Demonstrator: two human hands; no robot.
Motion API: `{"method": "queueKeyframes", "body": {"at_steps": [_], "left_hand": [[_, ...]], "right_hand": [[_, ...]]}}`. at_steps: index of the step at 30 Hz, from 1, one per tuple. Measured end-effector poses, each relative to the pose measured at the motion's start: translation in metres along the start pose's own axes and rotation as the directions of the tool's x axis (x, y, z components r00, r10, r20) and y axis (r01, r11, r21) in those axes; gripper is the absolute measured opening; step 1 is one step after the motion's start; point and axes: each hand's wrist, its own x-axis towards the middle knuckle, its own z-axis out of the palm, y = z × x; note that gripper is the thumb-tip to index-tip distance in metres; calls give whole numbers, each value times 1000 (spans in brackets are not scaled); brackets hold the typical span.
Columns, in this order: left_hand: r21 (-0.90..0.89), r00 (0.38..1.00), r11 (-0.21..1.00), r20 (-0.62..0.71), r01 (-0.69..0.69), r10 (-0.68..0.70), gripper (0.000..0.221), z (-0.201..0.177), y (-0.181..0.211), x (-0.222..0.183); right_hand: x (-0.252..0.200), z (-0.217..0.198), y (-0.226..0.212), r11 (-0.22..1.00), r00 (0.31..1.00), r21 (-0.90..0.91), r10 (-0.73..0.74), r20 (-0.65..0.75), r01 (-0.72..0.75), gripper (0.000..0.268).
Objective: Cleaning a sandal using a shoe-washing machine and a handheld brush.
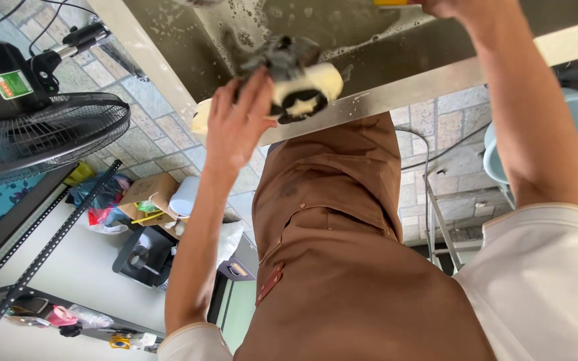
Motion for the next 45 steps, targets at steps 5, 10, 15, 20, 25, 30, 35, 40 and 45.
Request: {"method": "queueKeyframes", "body": {"at_steps": [5,10,15,20,25,30,35,40,45], "left_hand": [[65,967,989,-210,-135,146,65,-1,25,-39],[-181,948,983,-310,19,-75,47,-6,37,-42],[-337,941,932,-254,131,-224,46,-17,43,-43],[-426,942,868,-93,256,-323,99,-34,47,-38],[-725,823,518,120,454,-555,100,-30,42,-40],[-708,760,377,349,597,-547,75,-36,40,-50],[-806,919,519,76,285,-386,35,-26,39,-68],[-763,902,532,152,367,-404,36,-23,34,-70],[-678,971,726,-77,117,-228,47,-32,46,-48]], "right_hand": [[24,2,-4,922,987,-369,69,-147,-119,33],[13,0,-50,807,973,-557,92,-214,-199,35],[-20,-12,-103,822,926,-539,-40,-376,-183,34],[-54,-10,-102,823,762,-528,-202,-615,-208,21],[-67,-1,-62,836,763,-442,-43,-645,-326,34],[-54,13,-20,827,788,-398,85,-609,-397,38],[-33,20,-34,782,876,-489,145,-461,-387,25],[28,19,-47,725,912,-555,297,-283,-408,41],[45,31,-17,709,904,-609,95,-416,-354,43]]}}
